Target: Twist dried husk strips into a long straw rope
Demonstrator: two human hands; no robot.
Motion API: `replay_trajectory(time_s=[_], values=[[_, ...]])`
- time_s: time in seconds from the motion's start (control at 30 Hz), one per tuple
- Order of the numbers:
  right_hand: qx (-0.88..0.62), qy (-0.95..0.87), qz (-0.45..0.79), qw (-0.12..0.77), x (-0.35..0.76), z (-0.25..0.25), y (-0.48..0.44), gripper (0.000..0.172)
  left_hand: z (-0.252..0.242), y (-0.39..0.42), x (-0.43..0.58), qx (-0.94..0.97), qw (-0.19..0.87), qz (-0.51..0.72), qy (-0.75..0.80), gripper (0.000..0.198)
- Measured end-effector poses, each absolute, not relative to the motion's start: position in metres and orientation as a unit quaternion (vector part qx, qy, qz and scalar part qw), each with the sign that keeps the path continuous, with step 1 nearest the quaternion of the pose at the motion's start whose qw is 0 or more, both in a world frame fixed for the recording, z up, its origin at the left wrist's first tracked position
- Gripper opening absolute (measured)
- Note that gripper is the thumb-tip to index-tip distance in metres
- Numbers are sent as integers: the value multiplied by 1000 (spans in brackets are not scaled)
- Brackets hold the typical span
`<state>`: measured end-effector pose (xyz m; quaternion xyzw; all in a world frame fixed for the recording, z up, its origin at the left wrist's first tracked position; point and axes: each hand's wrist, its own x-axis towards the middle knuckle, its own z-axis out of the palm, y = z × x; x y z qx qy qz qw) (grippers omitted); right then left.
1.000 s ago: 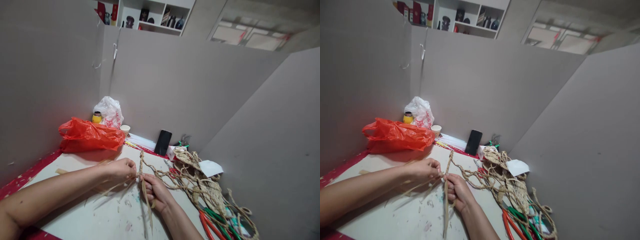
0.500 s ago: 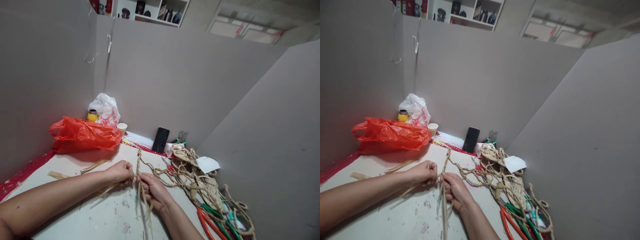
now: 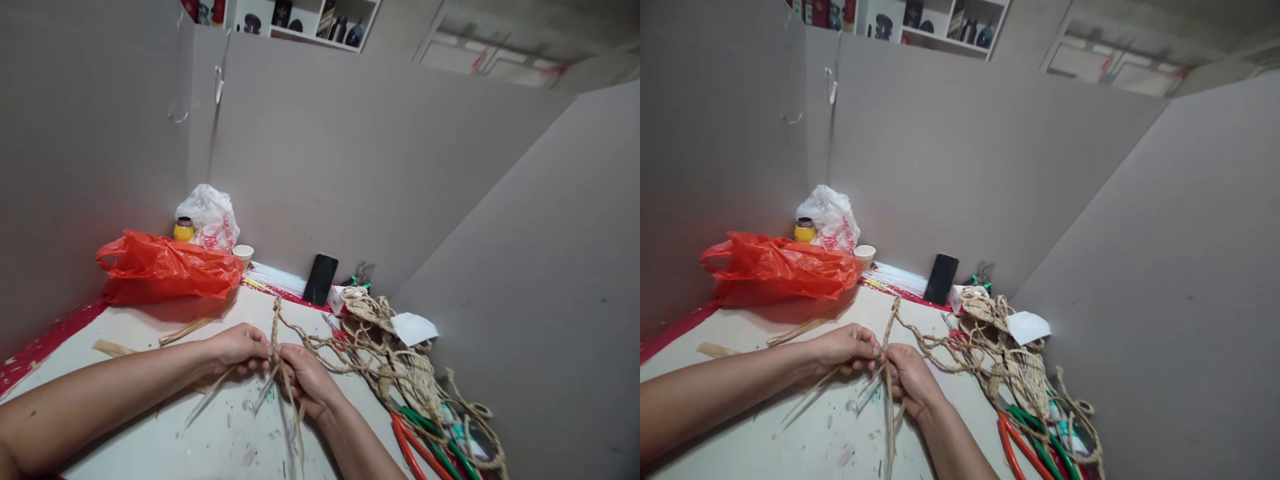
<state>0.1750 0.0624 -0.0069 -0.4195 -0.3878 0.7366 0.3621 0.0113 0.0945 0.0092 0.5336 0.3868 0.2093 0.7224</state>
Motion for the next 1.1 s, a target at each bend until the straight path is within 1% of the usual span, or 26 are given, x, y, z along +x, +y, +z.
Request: replay_trajectory(time_s=[0.23,0.43,0.6,0.77,0.9,1.0,1.1], values=[[-397,-380,756,356,175,1,61,25,9,97,12,550,688,231,413,32],[-405,-379,757,345,175,-1,61,27,0,98,14,617,624,275,391,25],[-447,-419,719,329,175,-1,59,28,4,95,12,631,624,232,398,29],[-503,-497,638,304,176,-1,59,28,7,97,9,605,663,187,399,32],[-525,-605,523,292,177,-3,60,26,5,99,10,578,696,150,398,34],[-539,-665,431,284,176,-7,60,25,6,100,12,571,689,138,423,30],[-560,-697,357,271,176,-9,58,26,6,100,15,572,669,153,449,22]])
